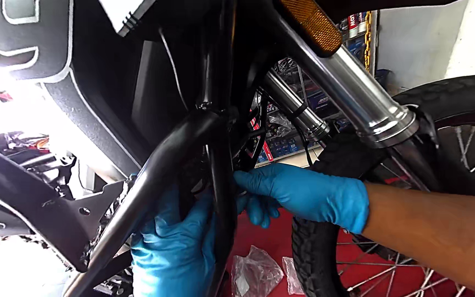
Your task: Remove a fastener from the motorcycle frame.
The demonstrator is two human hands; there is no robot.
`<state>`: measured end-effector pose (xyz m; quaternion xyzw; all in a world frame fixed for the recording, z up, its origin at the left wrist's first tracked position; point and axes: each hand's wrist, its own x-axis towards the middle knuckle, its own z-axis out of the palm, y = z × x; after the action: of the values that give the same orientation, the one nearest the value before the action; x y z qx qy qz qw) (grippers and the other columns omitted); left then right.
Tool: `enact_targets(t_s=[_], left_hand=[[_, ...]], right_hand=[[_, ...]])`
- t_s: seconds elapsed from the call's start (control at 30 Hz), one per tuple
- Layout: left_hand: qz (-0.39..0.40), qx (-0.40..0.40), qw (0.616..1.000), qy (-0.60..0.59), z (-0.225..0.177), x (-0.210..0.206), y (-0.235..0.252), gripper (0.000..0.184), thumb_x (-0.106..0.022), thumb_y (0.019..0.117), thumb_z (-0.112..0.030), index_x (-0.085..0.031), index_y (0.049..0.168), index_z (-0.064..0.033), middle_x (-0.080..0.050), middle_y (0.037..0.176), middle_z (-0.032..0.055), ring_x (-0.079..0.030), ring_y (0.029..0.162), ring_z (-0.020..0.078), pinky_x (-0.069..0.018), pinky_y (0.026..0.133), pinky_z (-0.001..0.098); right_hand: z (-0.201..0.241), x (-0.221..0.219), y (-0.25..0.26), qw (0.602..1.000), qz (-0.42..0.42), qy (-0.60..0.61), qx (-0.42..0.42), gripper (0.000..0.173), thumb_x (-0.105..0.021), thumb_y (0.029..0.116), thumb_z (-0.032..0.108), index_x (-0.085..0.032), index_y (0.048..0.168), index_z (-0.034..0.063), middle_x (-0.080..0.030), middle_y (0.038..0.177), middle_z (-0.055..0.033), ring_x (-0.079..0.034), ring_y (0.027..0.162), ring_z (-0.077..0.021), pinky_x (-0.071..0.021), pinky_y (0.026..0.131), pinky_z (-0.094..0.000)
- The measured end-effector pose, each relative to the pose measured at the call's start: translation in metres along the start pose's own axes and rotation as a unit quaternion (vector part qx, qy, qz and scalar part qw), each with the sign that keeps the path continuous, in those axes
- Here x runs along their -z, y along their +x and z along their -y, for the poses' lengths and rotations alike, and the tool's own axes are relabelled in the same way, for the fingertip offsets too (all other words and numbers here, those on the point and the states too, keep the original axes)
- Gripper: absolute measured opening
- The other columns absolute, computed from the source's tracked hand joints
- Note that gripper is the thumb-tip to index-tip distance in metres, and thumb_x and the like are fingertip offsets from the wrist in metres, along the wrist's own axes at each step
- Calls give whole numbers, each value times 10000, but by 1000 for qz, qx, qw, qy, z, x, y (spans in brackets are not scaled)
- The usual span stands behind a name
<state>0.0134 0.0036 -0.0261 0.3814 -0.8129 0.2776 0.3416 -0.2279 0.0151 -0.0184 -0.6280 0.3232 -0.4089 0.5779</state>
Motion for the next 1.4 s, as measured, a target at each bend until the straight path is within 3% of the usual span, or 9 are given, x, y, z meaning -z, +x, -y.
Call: enact_targets(t_s=[0.27, 0.47, 0.53, 0.7, 0.9, 1.03, 1.17, 1.3, 1.4], left_hand=[[-24, 4, 999, 32, -9, -1, 6, 341, -457, 1024, -381, -767, 1067, -247, -589, 1427, 145, -599, 1223, 419, -490, 895, 641], [-24, -10, 999, 39, -10, 2, 9, 300, -480, 1017, -328, -762, 1036, -228, -598, 1426, 95, -615, 1210, 366, -510, 898, 594], [-28, -14, 999, 43, -10, 1, 9, 301, -478, 1013, -321, -761, 1021, -217, -599, 1421, 95, -600, 1228, 371, -505, 911, 592], [-45, -17, 998, 47, -8, -3, 8, 303, -485, 1009, -334, -765, 1042, -221, -620, 1390, 86, -600, 1219, 362, -492, 931, 579], [-52, -20, 997, 45, -8, -6, 9, 309, -485, 1010, -344, -764, 1045, -215, -622, 1390, 84, -610, 1217, 352, -510, 927, 571], [-58, -20, 997, 47, -7, -6, 8, 304, -488, 1015, -357, -765, 1066, -243, -623, 1395, 39, -588, 1254, 325, -494, 955, 561], [-64, -17, 997, 38, -7, -5, 9, 269, -515, 1006, -341, -761, 1037, -237, -629, 1389, 22, -583, 1273, 309, -492, 978, 554], [-62, -14, 997, 39, -8, -5, 8, 296, -496, 1015, -339, -762, 1055, -216, -627, 1399, 33, -584, 1276, 306, -491, 979, 552], [-67, -14, 997, 38, -7, -5, 9, 296, -499, 1019, -352, -762, 1067, -224, -636, 1391, 35, -578, 1291, 308, -478, 999, 562]], right_hand=[[5, 12, -3, 966, -88, -226, 86, 301, -566, 1050, 372, -715, 1162, 136, -740, 919, 11, -700, 791, -87, -599, 718, -282], [-2, 40, -11, 565, -218, -690, 395, 497, -543, 1003, 562, -743, 1218, 161, -756, 979, -52, -699, 919, -224, -540, 830, -443], [-7, 37, -10, 522, -223, -714, 410, 418, -513, 1043, 482, -762, 1168, 170, -755, 938, -60, -701, 885, -244, -541, 790, -435], [-17, 27, -7, 530, -253, -701, 405, 356, -506, 1051, 405, -768, 1015, 167, -741, 940, -35, -694, 907, -211, -550, 804, -409], [-18, 24, -3, 497, -265, -715, 415, 405, -450, 1063, 420, -708, 1255, 173, -723, 982, -40, -662, 880, -224, -512, 764, -413], [-31, 9, -6, 740, -234, -532, 338, 330, -500, 1069, 346, -742, 933, 168, -678, 794, 64, -653, 773, -53, -558, 720, -279], [-5, -21, -19, 984, -116, -126, 47, 407, -389, 1120, 301, -692, 1013, 51, -697, 754, -34, -631, 609, -96, -542, 596, -236], [-16, -15, -22, 924, -170, -308, 152, 317, -547, 1060, 405, -723, 1108, 146, -727, 878, 34, -699, 795, -69, -608, 749, -271], [-23, 3, -20, 661, -229, -618, 358, 512, -555, 987, 619, -729, 1176, 176, -726, 976, 31, -679, 938, -99, -565, 849, -338]])
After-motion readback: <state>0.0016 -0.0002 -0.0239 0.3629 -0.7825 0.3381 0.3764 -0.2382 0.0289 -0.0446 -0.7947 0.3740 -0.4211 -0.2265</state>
